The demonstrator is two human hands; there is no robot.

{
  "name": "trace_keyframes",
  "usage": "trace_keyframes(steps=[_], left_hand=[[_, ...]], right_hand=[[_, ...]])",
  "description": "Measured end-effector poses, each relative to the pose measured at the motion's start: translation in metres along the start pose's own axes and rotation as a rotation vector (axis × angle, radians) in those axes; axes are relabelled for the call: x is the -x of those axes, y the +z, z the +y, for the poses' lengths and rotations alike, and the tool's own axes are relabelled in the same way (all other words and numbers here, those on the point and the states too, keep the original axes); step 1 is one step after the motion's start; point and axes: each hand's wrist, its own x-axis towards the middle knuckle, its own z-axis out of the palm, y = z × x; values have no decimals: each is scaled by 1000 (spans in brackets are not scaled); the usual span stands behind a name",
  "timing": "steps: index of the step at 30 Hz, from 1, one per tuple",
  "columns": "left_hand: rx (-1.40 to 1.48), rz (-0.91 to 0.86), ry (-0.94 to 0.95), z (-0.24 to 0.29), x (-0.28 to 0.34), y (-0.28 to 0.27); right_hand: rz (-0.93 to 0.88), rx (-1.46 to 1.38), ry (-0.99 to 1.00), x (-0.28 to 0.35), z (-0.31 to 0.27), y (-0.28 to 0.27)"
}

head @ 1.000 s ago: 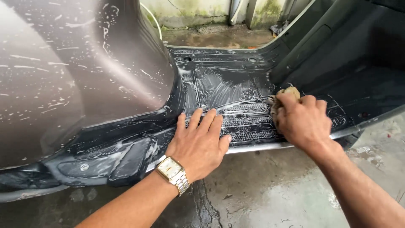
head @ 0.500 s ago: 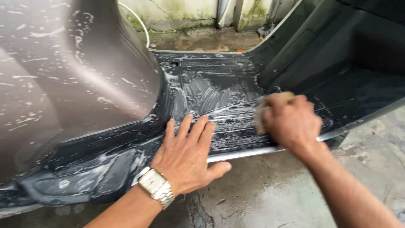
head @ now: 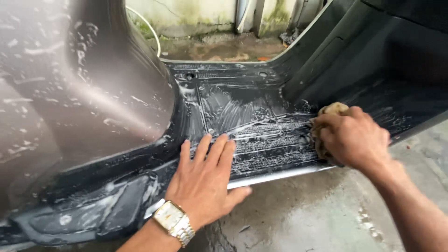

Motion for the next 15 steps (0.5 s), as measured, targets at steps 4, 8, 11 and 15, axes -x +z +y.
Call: trace_keyframes(steps=[4,8,11,15], left_hand=[[190,-125,-81,-1,-5,-12],[142,-33,-106,1,-9,-7],[136,-22,-113,5,-16,-6],[135,-9,-144,7,-12,-3]], right_hand=[[543,445,44,-31,42,41],[502,157,-64,-23,6,33],[318,-305,-426,-7,-35,25],[284,-306,-340,-23,-59,30]])
